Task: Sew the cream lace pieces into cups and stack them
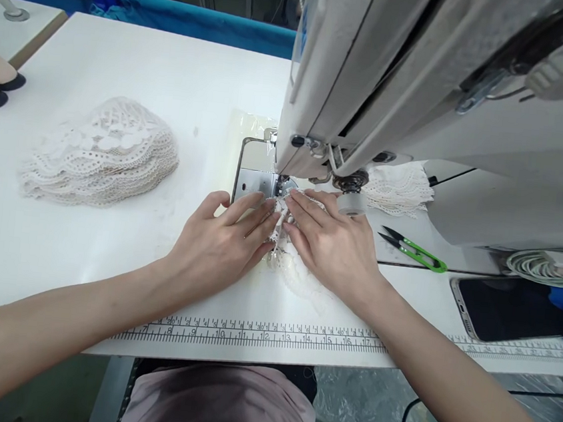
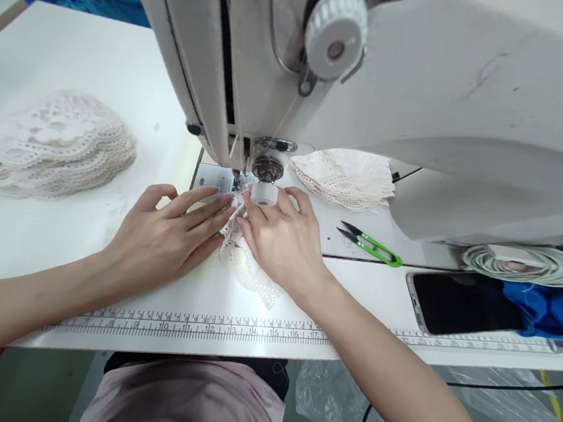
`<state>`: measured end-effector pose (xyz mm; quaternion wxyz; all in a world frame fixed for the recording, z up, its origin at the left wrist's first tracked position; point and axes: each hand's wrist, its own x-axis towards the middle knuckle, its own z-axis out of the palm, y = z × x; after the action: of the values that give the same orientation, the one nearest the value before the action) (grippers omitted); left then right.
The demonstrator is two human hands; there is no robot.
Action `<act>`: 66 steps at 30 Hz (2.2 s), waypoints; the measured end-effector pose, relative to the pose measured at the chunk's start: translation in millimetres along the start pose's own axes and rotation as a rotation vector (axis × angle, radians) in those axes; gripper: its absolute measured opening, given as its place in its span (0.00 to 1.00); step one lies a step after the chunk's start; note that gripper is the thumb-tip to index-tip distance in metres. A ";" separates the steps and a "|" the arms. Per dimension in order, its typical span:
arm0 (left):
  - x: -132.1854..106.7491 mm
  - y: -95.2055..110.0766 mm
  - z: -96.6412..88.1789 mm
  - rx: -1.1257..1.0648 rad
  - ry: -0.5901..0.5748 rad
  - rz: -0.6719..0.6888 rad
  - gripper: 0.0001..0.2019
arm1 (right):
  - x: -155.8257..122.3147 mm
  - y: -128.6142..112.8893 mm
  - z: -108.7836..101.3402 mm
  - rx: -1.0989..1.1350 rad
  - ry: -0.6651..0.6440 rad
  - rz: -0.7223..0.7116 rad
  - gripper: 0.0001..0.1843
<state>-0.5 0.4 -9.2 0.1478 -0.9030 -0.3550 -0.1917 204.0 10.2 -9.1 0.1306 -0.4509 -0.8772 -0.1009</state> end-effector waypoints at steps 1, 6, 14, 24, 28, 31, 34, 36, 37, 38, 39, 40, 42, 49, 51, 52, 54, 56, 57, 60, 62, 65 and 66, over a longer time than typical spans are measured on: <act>0.6 0.1 0.3 -0.001 -0.002 -0.003 0.13 | 0.3 0.5 0.7 0.002 0.002 0.001 0.20; 1.2 -0.1 2.4 0.009 -0.006 -0.015 0.13 | 1.3 2.9 3.2 0.002 0.016 -0.004 0.20; 0.0 -0.2 1.6 0.023 -0.035 -0.032 0.14 | 0.7 4.4 1.7 -0.053 -0.007 -0.003 0.21; 1.7 -1.9 0.8 0.000 -0.057 -0.055 0.14 | 0.6 5.8 3.7 -0.070 0.006 -0.007 0.21; 2.7 -3.2 1.9 -0.019 -0.066 -0.069 0.15 | 1.2 8.1 6.1 -0.063 0.013 -0.005 0.21; 3.2 -4.2 2.9 -0.033 -0.070 -0.076 0.15 | 2.7 10.8 8.0 -0.060 0.016 0.001 0.21; 3.0 -5.0 4.0 -0.044 -0.071 -0.078 0.16 | 4.1 14.2 9.1 -0.056 0.049 -0.010 0.20; 2.9 -5.2 4.4 -0.046 -0.073 -0.075 0.17 | 4.2 15.7 8.0 -0.049 0.095 -0.038 0.18; 2.9 -5.2 4.3 -0.044 -0.076 -0.072 0.17 | 3.9 16.0 6.7 -0.042 0.123 -0.055 0.16; 3.0 -5.2 4.1 -0.038 -0.076 -0.068 0.17 | 3.4 15.8 4.8 -0.028 0.152 -0.073 0.15; 3.3 -5.2 3.8 -0.029 -0.075 -0.064 0.17 | 2.8 15.2 2.6 -0.005 0.176 -0.089 0.13; 3.6 -5.2 3.5 -0.019 -0.071 -0.062 0.16 | 2.1 14.3 0.2 0.027 0.190 -0.103 0.12; 4.5 -5.7 2.8 -0.007 -0.056 -0.045 0.15 | 0.9 11.7 -4.3 0.108 0.171 -0.114 0.11; 11.8 -16.3 0.6 -0.175 -0.131 -0.027 0.18 | 2.3 7.1 -5.0 0.377 0.019 0.030 0.11; 17.2 -20.1 1.4 -0.239 -0.175 -0.067 0.19 | 3.4 6.9 -3.4 0.402 0.034 0.105 0.12; 20.3 -21.8 2.4 -0.269 -0.190 -0.093 0.17 | 4.0 6.7 -2.8 0.404 0.037 0.137 0.12; 26.5 -24.6 4.8 -0.328 -0.206 -0.162 0.14 | 4.8 6.0 -2.0 0.403 0.033 0.181 0.13; 31.8 -27.1 6.9 -0.391 -0.213 -0.240 0.15 | 5.3 5.1 -1.5 0.424 0.021 0.193 0.13; 33.9 -28.4 7.4 -0.426 -0.218 -0.276 0.16 | 5.4 4.5 -1.0 0.439 0.018 0.191 0.12; 38.4 -32.8 6.4 -0.550 -0.243 -0.338 0.16 | 5.8 3.0 1.9 0.430 0.028 0.161 0.15; 40.4 -36.0 4.7 -0.618 -0.255 -0.337 0.16 | 6.1 2.8 4.8 0.392 0.049 0.152 0.16; 41.8 -39.9 2.4 -0.643 -0.250 -0.311 0.16 | 6.5 4.6 8.6 0.391 0.126 0.173 0.11; 41.8 -40.8 1.7 -0.648 -0.243 -0.303 0.16 | 6.5 5.6 9.4 0.402 0.164 0.176 0.11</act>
<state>-0.4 54.3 13.5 -0.2187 -0.8563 -0.4205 -0.2051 203.6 21.1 -15.6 0.2970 -0.4811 -0.8233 0.0513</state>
